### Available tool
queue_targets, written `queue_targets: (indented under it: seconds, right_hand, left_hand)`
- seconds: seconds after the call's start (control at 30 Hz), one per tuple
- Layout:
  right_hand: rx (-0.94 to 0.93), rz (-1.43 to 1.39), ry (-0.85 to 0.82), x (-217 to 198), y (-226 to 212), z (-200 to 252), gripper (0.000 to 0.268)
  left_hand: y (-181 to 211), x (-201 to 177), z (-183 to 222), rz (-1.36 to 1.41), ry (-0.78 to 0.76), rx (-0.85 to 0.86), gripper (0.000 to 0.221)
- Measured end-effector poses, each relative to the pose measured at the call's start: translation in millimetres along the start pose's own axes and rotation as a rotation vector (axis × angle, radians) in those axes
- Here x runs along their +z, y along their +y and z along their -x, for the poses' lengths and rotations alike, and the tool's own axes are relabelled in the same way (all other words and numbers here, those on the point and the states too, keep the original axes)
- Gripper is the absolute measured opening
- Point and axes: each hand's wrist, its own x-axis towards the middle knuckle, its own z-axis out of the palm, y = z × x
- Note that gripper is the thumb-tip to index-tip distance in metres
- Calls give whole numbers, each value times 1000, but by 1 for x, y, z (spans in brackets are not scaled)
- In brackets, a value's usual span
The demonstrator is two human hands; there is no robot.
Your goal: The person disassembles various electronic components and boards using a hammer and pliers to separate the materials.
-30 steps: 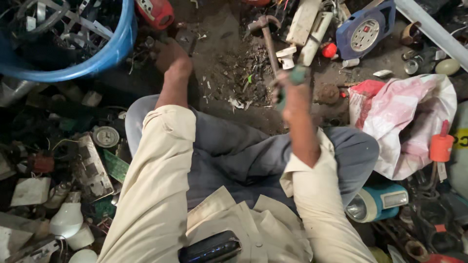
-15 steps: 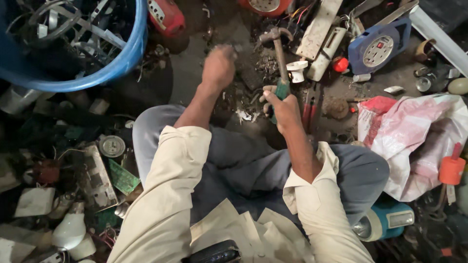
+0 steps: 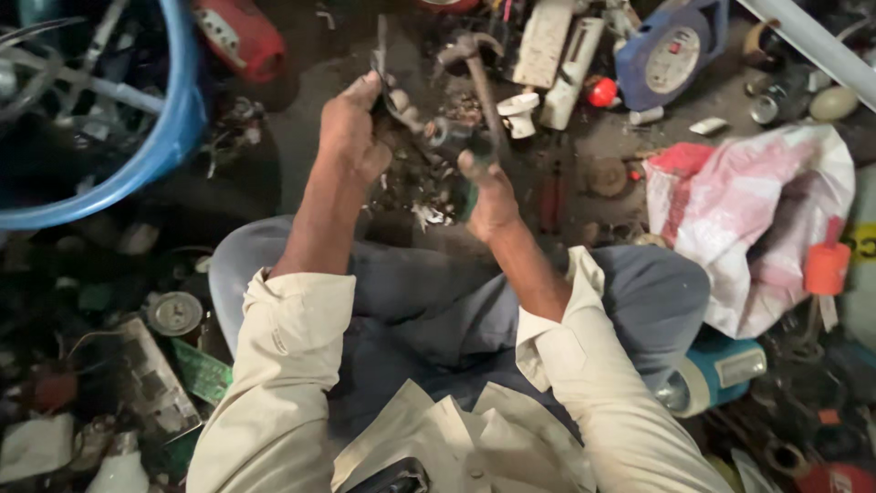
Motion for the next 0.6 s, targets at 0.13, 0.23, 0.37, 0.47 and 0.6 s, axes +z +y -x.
queue_targets:
  seconds: [0.13, 0.23, 0.37, 0.47, 0.6]
  right_hand:
    - [-49, -550, -176, 1, -21, 9, 48]
    - [-102, -540, -112, 1, -30, 8, 45]
    - [-133, -407, -53, -1, -29, 8, 39]
    - [-502, -108, -23, -1, -22, 4, 41]
    - [-494, -170, -13, -9, -18, 7, 36]
  left_hand:
    - [-18, -3, -6, -196, 79, -16, 20]
    - [-26, -4, -6, -297, 4, 44, 22]
    - [-34, -4, 5, -335, -48, 45, 20]
    - [-43, -11, 11, -892, -304, 147, 29]
    - [-46, -15, 12, -1116, -285, 160, 33]
